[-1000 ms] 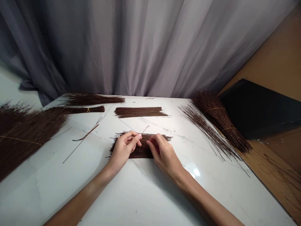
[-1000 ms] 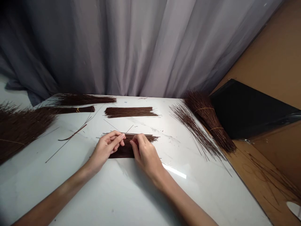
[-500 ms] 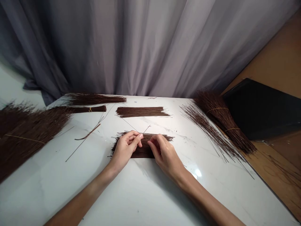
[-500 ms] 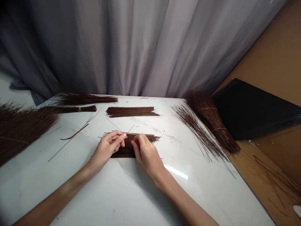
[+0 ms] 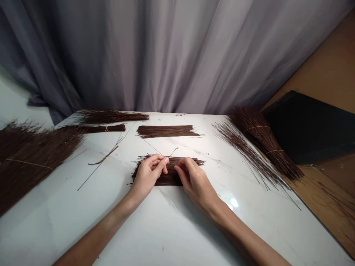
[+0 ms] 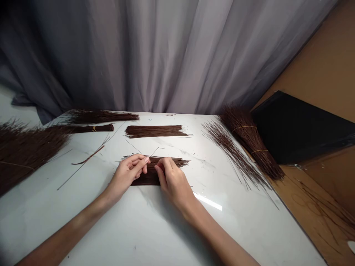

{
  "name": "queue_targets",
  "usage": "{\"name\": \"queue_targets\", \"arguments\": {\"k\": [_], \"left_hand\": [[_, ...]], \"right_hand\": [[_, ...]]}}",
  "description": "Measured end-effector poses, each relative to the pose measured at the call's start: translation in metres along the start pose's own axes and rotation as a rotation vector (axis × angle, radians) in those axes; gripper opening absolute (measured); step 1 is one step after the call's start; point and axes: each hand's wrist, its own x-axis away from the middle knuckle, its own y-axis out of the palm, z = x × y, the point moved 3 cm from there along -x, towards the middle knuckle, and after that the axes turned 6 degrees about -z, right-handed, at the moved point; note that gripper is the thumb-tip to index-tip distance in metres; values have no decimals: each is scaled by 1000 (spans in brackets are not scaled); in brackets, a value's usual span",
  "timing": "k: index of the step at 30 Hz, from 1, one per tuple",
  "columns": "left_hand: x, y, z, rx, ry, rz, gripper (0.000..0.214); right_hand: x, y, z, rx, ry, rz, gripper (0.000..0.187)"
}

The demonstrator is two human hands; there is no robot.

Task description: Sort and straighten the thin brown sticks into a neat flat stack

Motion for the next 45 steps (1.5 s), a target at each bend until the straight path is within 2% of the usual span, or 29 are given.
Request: {"name": "queue_targets", "arguments": {"k": [24,32,45], "left_hand": [[0,2,-3,-42,29,-7,26],[0,3,-1,24,-16,-8,27],[2,2,2,0,-2,-11,28]], "right_hand": [[-1,0,-2,-1,18,-4,10],[0,1,-1,-4,16,-4,9],[-1,0,-3,-15,-3,7,10]]}}
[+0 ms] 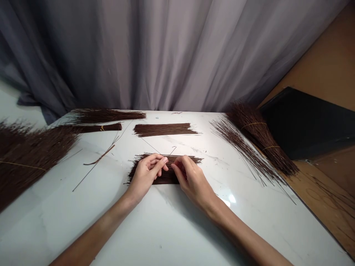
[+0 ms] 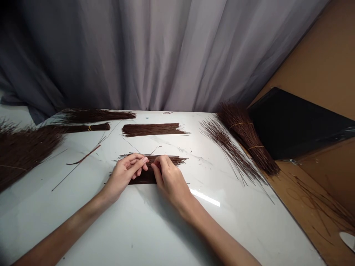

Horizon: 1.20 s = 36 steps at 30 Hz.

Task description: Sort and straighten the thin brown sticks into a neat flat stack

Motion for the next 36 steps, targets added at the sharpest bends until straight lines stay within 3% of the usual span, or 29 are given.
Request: {"name": "queue_targets", "arguments": {"k": [36], "left_hand": [[0,4,-3,52,-54,-10,27]], "right_hand": [[0,0,0,1,15,-20,10]]}}
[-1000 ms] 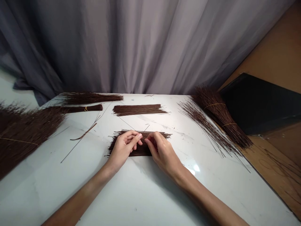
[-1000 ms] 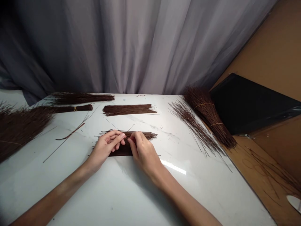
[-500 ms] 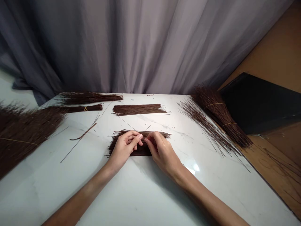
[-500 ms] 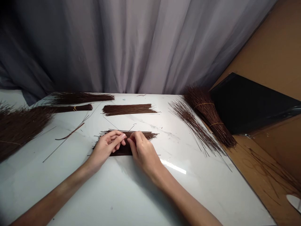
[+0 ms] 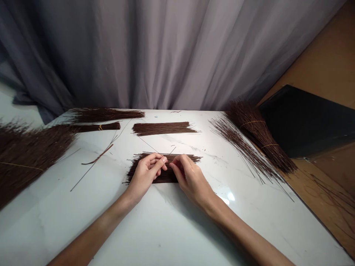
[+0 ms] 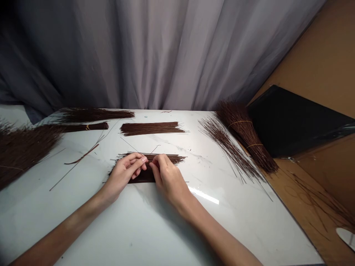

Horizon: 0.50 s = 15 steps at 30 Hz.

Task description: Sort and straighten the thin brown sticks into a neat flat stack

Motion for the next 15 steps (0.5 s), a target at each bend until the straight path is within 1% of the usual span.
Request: {"name": "queue_targets", "arguments": {"k": [6,15], "left_hand": [[1,0,2,-13,11,0,28],[0,-4,6,39,13,21,25]], "right_hand": [[-1,-1,-1,-4,-7,0,9],[-1,-4,-2,-64,-19,0,9]]}}
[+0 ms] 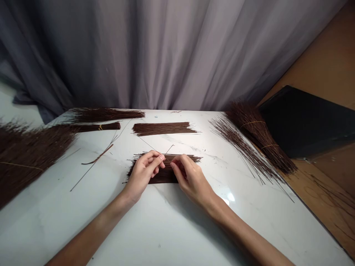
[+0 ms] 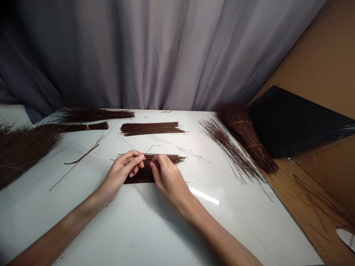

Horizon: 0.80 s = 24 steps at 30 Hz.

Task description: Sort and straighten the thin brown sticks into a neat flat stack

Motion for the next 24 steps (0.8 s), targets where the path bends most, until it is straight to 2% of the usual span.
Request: {"name": "queue_targets", "arguments": {"k": [17,24], "left_hand": [[3,1,7,86,-52,-50,26],[5,2,13,109,-85,-109,26]], "right_hand": [[-3,-7,0,-74,-44,35,13],[-8,-16,3,-219,42,-52,19]]}}
